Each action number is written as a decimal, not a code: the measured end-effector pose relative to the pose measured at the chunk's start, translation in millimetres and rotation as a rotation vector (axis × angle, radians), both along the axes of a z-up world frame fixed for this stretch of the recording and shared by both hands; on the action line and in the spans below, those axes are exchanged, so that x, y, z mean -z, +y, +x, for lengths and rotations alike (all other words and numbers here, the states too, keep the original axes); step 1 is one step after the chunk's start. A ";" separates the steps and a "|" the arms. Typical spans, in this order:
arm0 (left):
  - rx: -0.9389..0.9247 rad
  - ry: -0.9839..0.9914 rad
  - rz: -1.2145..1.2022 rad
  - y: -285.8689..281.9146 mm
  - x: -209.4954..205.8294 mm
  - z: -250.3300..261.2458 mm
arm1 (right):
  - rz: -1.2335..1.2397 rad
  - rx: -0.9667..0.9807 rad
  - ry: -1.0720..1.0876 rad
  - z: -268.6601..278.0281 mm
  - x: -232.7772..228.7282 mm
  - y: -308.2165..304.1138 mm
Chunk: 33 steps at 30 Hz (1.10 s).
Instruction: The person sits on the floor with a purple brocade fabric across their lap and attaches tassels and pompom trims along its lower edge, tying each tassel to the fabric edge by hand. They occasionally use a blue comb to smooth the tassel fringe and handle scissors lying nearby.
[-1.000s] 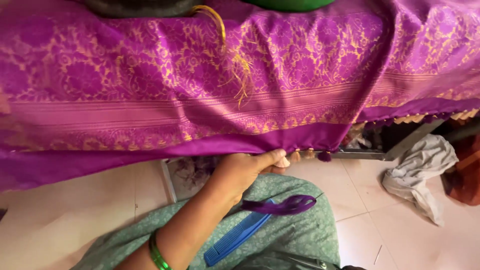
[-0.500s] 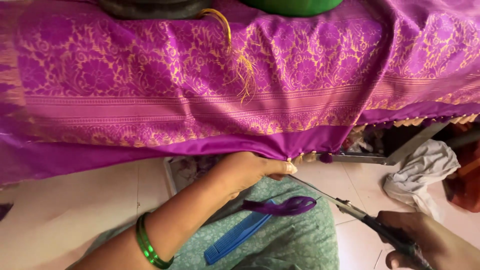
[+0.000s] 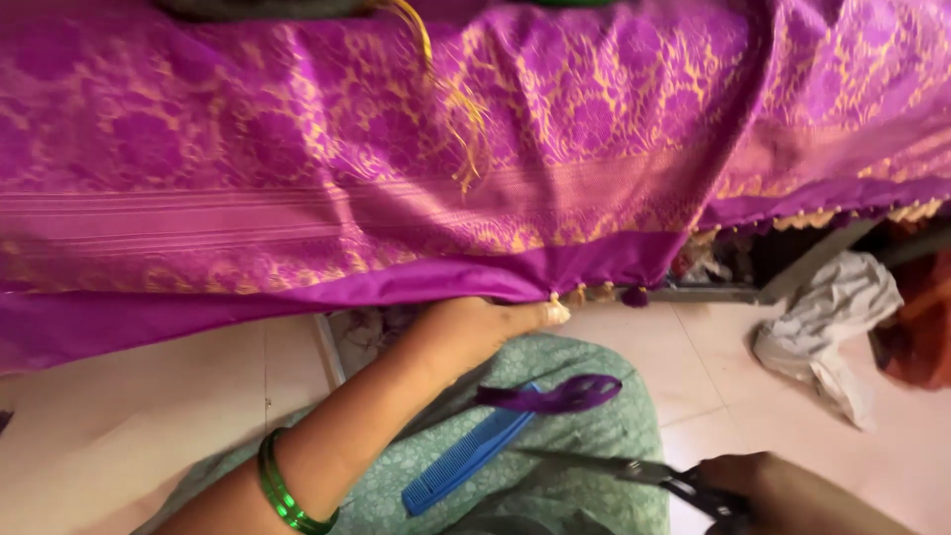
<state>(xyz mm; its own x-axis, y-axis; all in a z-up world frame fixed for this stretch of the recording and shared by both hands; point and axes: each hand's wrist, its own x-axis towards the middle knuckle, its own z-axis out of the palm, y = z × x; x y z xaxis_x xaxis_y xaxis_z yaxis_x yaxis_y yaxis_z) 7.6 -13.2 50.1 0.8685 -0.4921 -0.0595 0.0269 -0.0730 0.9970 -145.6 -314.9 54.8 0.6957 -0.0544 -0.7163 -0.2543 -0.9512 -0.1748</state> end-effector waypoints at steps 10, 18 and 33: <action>-0.198 -0.269 0.114 -12.9 24.7 -5.4 | 0.376 -0.123 -0.219 31.1 169.7 -42.1; -0.349 -0.217 -0.027 -13.7 70.0 -19.5 | 0.229 -0.025 -1.091 95.3 223.1 -46.0; 0.122 0.455 -0.214 -72.3 244.6 29.0 | 0.121 0.722 -1.434 3.5 132.2 -131.2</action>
<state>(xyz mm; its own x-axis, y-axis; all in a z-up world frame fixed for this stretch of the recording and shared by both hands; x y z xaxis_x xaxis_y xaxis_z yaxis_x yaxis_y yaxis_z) 36.6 -85.5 -194.5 0.7139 -0.6306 -0.3045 0.4651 0.1019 0.8794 -142.1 -446.1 -77.5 0.6187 -0.6465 0.4464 -0.1903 -0.6746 -0.7133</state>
